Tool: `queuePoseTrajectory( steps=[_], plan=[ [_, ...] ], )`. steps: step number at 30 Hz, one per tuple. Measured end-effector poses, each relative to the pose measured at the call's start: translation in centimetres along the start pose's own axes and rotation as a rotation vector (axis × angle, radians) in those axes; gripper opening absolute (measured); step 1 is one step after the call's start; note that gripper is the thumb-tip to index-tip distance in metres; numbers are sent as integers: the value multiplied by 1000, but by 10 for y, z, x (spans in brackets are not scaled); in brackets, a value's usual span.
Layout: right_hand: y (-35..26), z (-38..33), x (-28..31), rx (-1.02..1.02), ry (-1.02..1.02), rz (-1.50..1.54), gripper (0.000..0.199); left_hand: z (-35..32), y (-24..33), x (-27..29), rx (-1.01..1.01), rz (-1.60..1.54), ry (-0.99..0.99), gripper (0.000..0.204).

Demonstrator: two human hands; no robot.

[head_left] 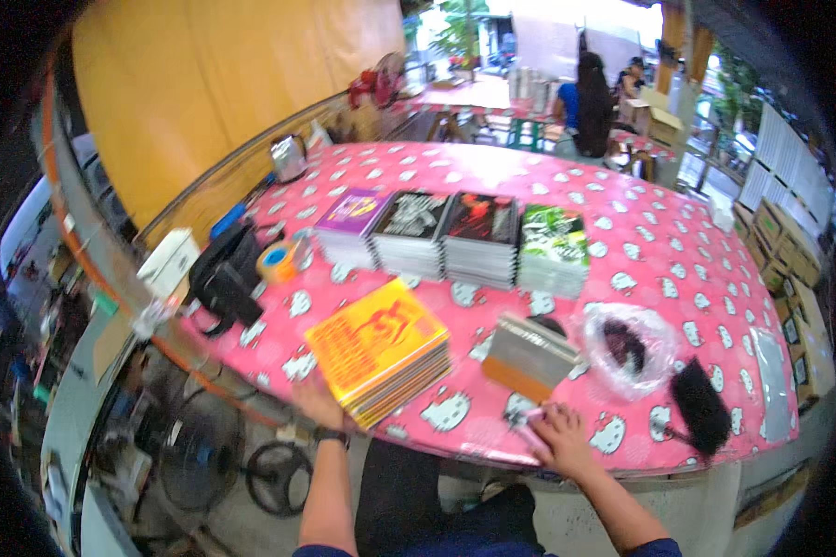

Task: The person trims the excess plastic binding coil from the edge of a stack of books using a pair of shears.

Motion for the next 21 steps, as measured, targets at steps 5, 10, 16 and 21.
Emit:
queuePoseTrajectory(
  steps=[5, 10, 16, 21],
  plan=[
    [13, 1, -4, -59, -75, -37, 45, 13, -1, -10, -70, 110, -79, 45],
    [16, 2, -3, -72, -53, -2, 44, 12, 5, -1, -113, 210, -69, 42],
    [20, 4, 12, -93, -55, 33, 45, 21, 21, 3, -140, 281, -68, 42],
    [18, 6, 16, -105, -99, 89, 45, 23, 20, 3, -152, 319, -70, 42]
  ],
)
Point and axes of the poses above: each hand's wrist, its own z-axis towards the middle knuckle, its own x-axis out of the back of the hand, y = z × x, the point moved 10 cm from there along z, towards the middle knuckle, and after that the axes turned 7 degrees about z, right-handed, at the moved point
